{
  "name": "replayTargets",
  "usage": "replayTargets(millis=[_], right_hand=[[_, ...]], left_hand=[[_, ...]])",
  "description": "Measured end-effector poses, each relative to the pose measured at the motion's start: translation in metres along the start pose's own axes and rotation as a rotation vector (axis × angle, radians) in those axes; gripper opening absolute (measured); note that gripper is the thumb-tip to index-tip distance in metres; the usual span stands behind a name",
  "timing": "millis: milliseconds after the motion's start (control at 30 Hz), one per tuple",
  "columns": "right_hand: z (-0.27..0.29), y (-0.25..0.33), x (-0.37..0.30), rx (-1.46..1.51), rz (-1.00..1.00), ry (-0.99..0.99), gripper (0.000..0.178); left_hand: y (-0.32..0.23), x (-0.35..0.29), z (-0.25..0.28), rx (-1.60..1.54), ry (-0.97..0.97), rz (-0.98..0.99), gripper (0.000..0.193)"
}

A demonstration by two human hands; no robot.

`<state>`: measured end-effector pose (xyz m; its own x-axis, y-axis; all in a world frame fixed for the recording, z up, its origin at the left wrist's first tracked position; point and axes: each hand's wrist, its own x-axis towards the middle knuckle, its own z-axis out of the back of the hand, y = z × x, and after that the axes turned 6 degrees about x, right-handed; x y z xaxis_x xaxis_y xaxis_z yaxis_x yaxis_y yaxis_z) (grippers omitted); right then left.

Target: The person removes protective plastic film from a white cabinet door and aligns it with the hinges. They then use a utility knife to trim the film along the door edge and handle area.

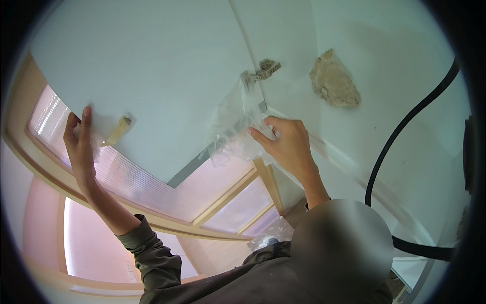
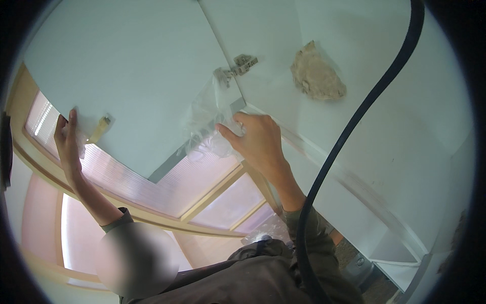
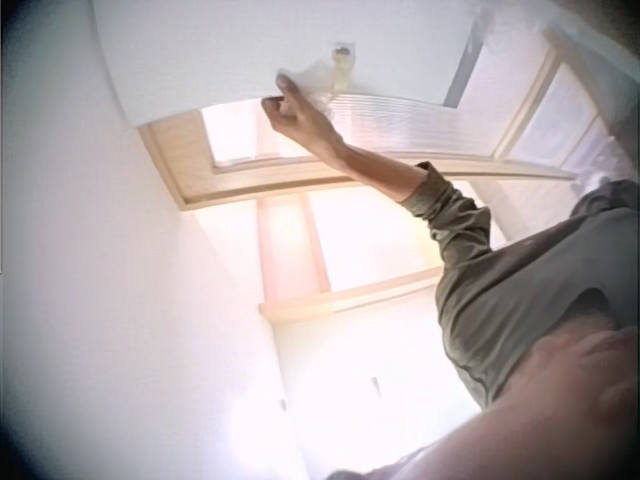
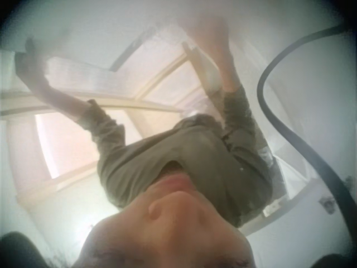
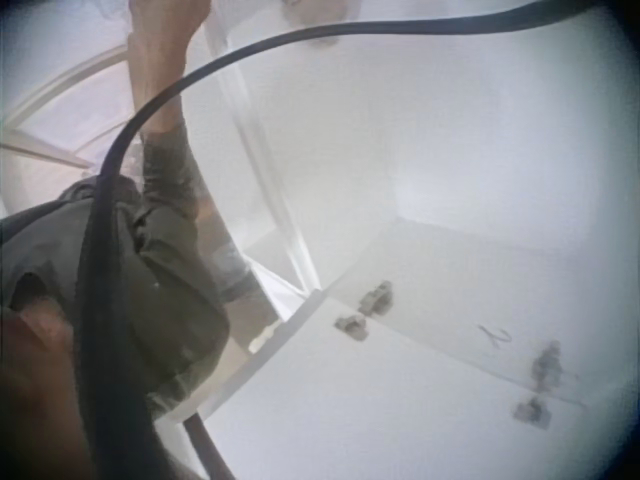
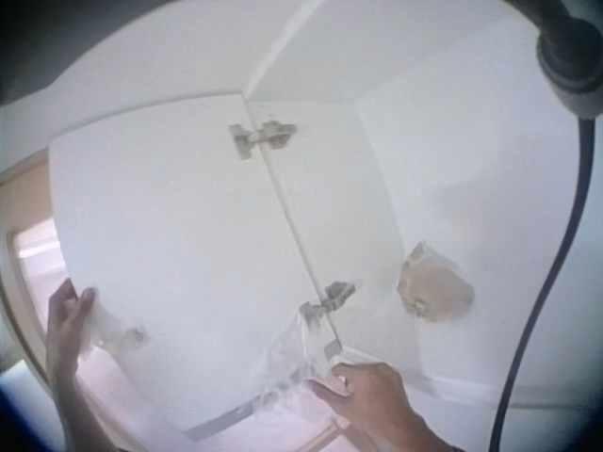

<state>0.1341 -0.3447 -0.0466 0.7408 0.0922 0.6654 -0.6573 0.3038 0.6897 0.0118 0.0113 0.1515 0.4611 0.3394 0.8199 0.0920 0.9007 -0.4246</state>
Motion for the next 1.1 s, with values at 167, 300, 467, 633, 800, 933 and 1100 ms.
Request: replayTargets(millis=[167,300,467,633,800,933,1100], right_hand=[[-0.013,-0.017,0.061,-0.014,0.572,-0.265,0.018],[-0.043,-0.041,0.086,0.473,0.241,-0.275,0.020],[-0.087,-0.041,0.085,0.585,0.163,-0.659,0.016],[-0.115,-0.036,0.062,0.731,-0.006,-0.795,0.017],[-0.135,-0.033,-0.021,0.688,-0.119,-0.740,0.015],[-0.105,-0.035,-0.025,0.895,-0.121,-0.601,0.019],[-0.043,-0.023,0.029,0.182,0.155,-0.261,0.044]], left_hand=[[-0.001,0.001,0.002,0.041,0.031,0.019,0.050],[0.002,-0.001,0.002,0.022,0.034,0.003,0.048],[0.002,0.000,0.002,0.015,0.053,0.009,0.047],[-0.004,-0.003,0.000,0.009,0.034,0.034,0.046],[-0.006,-0.003,-0.001,-0.004,0.028,-0.007,0.047],[-0.004,-0.002,0.000,0.022,0.021,0.039,0.048],[0.000,-0.002,0.001,0.074,0.008,-0.002,0.051]])
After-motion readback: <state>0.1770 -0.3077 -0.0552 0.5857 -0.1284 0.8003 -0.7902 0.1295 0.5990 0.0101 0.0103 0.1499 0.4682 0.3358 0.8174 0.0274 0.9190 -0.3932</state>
